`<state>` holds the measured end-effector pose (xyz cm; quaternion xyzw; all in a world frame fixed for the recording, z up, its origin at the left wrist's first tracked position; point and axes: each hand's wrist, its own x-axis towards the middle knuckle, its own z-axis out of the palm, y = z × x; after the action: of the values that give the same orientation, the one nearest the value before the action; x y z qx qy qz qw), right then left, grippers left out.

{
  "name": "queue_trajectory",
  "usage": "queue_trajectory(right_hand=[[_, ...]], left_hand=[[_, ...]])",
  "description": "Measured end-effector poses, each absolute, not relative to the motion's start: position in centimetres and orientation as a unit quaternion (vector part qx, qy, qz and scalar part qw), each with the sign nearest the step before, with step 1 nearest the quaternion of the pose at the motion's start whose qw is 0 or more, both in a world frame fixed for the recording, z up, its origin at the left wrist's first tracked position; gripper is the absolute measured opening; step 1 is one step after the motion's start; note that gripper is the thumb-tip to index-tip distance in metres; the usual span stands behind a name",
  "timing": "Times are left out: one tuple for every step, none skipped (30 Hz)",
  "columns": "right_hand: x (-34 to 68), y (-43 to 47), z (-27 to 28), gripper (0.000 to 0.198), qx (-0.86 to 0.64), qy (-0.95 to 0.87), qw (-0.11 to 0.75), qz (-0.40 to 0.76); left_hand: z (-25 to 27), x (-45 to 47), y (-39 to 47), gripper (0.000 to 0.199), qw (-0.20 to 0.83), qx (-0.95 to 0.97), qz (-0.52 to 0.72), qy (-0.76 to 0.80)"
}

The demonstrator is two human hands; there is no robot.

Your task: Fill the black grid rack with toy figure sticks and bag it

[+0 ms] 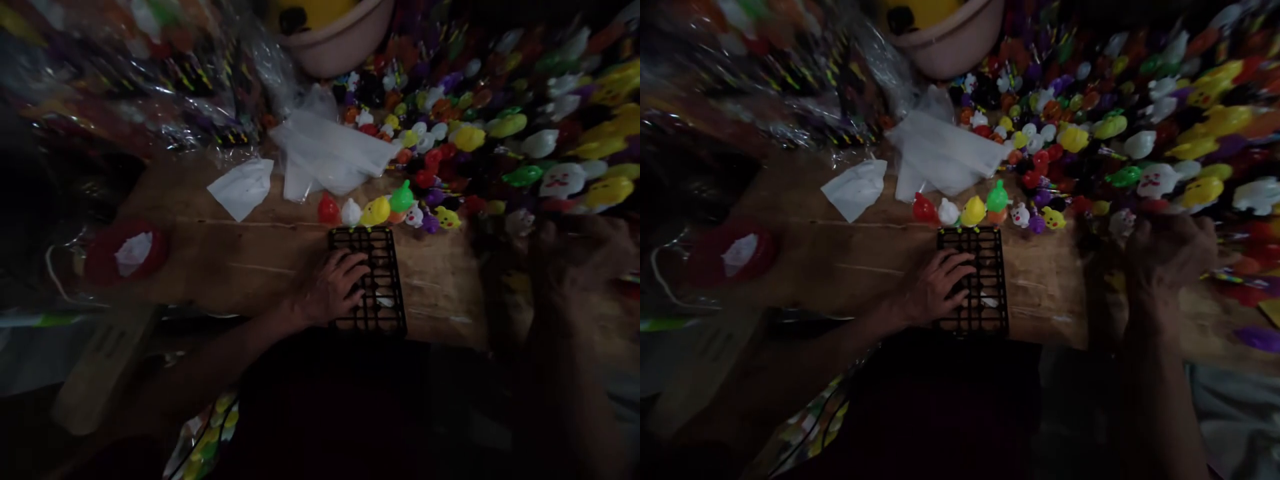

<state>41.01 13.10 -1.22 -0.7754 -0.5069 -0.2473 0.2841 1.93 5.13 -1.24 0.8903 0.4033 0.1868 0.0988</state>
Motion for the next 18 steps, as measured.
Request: queue_trajectory(right_hand=[[40.1,13.0,-0.4,0.036,-0.765,-0.518,0.304,-0.232],[38.9,12.6,0.6,0.033,-0.756,-0.535,0.319,-0.202],[37.2,11.9,1.5,0.031,-0.744,-0.557,0.331,-0.161],[35.2,11.1,2.2,0.03,-0.729,-0.583,0.34,-0.111],[33.0,10.1,2.7,0.031,-0.713,-0.604,0.35,-0.066],[30.7,9.0,3.0,0.035,-0.695,-0.618,0.366,-0.032],[28.6,8.0,2.9,0.037,-0.68,-0.631,0.372,0.001],[26.7,7.0,2.7,0.037,-0.663,-0.65,0.368,0.042],[25.2,6.3,2.2,0.034,-0.648,-0.661,0.368,0.089],[24.1,5.7,1.7,0.031,-0.633,-0.669,0.366,0.131],[23.4,5.3,1.2,0.028,-0.621,-0.67,0.372,0.166],[22.9,5.1,0.7,0.026,-0.612,-0.664,0.386,0.19],[22.6,5.1,0.3,0.025,-0.606,-0.654,0.404,0.204],[22.4,5.1,0.1,0.025,-0.6,-0.642,0.425,0.215],[22.1,5.3,-0.1,0.025,-0.592,-0.631,0.446,0.228],[21.7,5.5,-0.2,0.025,-0.583,-0.62,0.465,0.246],[21.2,5.8,-0.3,0.026,-0.574,-0.61,0.477,0.265],[20.6,6.1,-0.3,0.026,-0.57,-0.6,0.484,0.284]], left_hand=[[-1.3,2.4,5.5,0.036,0.107,0.887,0.189,0.408],[-1.5,2.9,5.7,0.036,0.113,0.883,0.192,0.414],[-1.6,3.5,5.9,0.036,0.114,0.878,0.196,0.421],[-1.8,4.0,6.0,0.036,0.111,0.875,0.201,0.426],[-2.0,4.5,6.0,0.035,0.103,0.873,0.211,0.428],[-2.1,4.7,5.9,0.032,0.091,0.87,0.23,0.426],[-2.1,4.7,5.7,0.029,0.078,0.867,0.256,0.42],[-2.0,4.3,5.6,0.027,0.067,0.862,0.286,0.414],[-1.8,3.7,5.5,0.025,0.057,0.851,0.319,0.412],[-1.5,2.9,5.5,0.024,0.047,0.835,0.351,0.421],[-1.1,1.9,5.6,0.023,0.041,0.816,0.371,0.441],[-0.7,0.9,5.9,0.02,0.039,0.797,0.379,0.468],[-0.3,0.1,6.3,0.016,0.043,0.782,0.375,0.496],[-0.1,-0.6,6.8,0.012,0.054,0.774,0.363,0.516],[0.1,-0.9,7.3,0.01,0.074,0.772,0.346,0.528],[0.1,-1.0,7.8,0.012,0.098,0.776,0.329,0.53],[0.0,-0.9,8.3,0.018,0.121,0.78,0.316,0.526],[-0.3,-0.6,8.7,0.024,0.137,0.782,0.307,0.525]])
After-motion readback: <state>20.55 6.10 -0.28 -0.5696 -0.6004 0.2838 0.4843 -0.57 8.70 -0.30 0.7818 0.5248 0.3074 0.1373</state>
